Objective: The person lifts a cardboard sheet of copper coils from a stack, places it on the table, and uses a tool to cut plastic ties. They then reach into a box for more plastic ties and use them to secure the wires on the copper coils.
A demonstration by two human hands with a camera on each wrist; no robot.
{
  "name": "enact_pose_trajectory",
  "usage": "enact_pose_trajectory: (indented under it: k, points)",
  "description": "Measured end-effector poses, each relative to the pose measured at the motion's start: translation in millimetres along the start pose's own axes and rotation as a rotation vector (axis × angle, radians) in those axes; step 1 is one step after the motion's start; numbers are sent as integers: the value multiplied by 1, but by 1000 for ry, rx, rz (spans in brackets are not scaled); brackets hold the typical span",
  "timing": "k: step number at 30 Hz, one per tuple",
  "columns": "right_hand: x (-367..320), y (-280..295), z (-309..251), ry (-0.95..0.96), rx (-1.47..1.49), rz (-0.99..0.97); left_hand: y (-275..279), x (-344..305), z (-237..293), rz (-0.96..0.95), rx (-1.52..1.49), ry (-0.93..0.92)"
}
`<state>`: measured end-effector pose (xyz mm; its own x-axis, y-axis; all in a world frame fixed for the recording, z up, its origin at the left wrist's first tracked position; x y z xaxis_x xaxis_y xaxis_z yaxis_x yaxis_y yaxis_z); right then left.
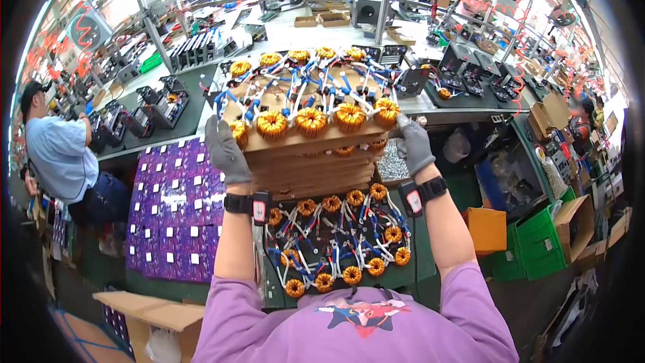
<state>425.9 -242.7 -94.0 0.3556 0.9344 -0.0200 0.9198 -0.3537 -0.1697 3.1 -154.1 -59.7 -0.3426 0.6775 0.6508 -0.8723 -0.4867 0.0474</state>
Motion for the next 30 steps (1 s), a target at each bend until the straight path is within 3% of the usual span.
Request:
enact_pose_trajectory:
  k: [2,3,4,6,8,10,12,14,15,16,17,18,19,20,22,24,26,30]
  points:
    - [-6,14,7,6,168,46,23,-10,-15,99,-292,70]
    - [-15,23,8,-9,184,110,41,-25,5,132,46,-211]
    - [-26,33,10,-29,198,176,59,-40,31,207,185,-190]
    - [-48,49,36,-52,375,-29,79,-82,41,218,-183,242]
    - [-75,80,81,-202,428,-7,82,-143,22,149,-294,574]
    - [-110,102,117,-379,570,91,72,-206,10,-109,-249,668]
    - [-144,137,151,-456,523,4,57,-272,2,-350,-235,879]
    - [-171,162,162,-540,437,-2,43,-327,5,-571,-178,995]
    - [-181,176,160,-544,218,-13,34,-345,22,-651,-139,1060]
    - [-186,184,157,-534,5,-50,26,-367,8,-823,100,835]
    - [-191,189,155,-522,-102,-19,16,-367,50,-892,100,979]
    - [-194,192,155,-502,-200,-16,4,-380,55,-1023,162,708]
    - [-195,188,161,-458,-199,-97,5,-387,60,-955,224,659]
    - [-197,183,165,-474,-214,-181,3,-383,77,-1007,287,785]
    - [-192,175,193,-426,-264,-365,15,-381,92,-797,325,609]
    - [-199,129,190,-416,-211,-544,37,-373,113,-699,403,671]
    - [-208,88,180,-380,-318,-701,63,-368,130,-575,420,620]
    - [-245,-16,136,-224,-281,-1035,148,-351,164,-106,568,379]
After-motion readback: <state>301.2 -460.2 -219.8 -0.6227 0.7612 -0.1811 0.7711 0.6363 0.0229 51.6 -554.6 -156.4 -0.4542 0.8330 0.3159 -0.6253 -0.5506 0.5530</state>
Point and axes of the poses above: each hand's wrist, its own x-axis towards the middle knuckle, its own y-axis out of the back of the hand, z = x × y, the point moved 8 cm from there along x, towards the middle knuckle, and after that the axes turned 5 degrees about -z, right-handed, at the moved point
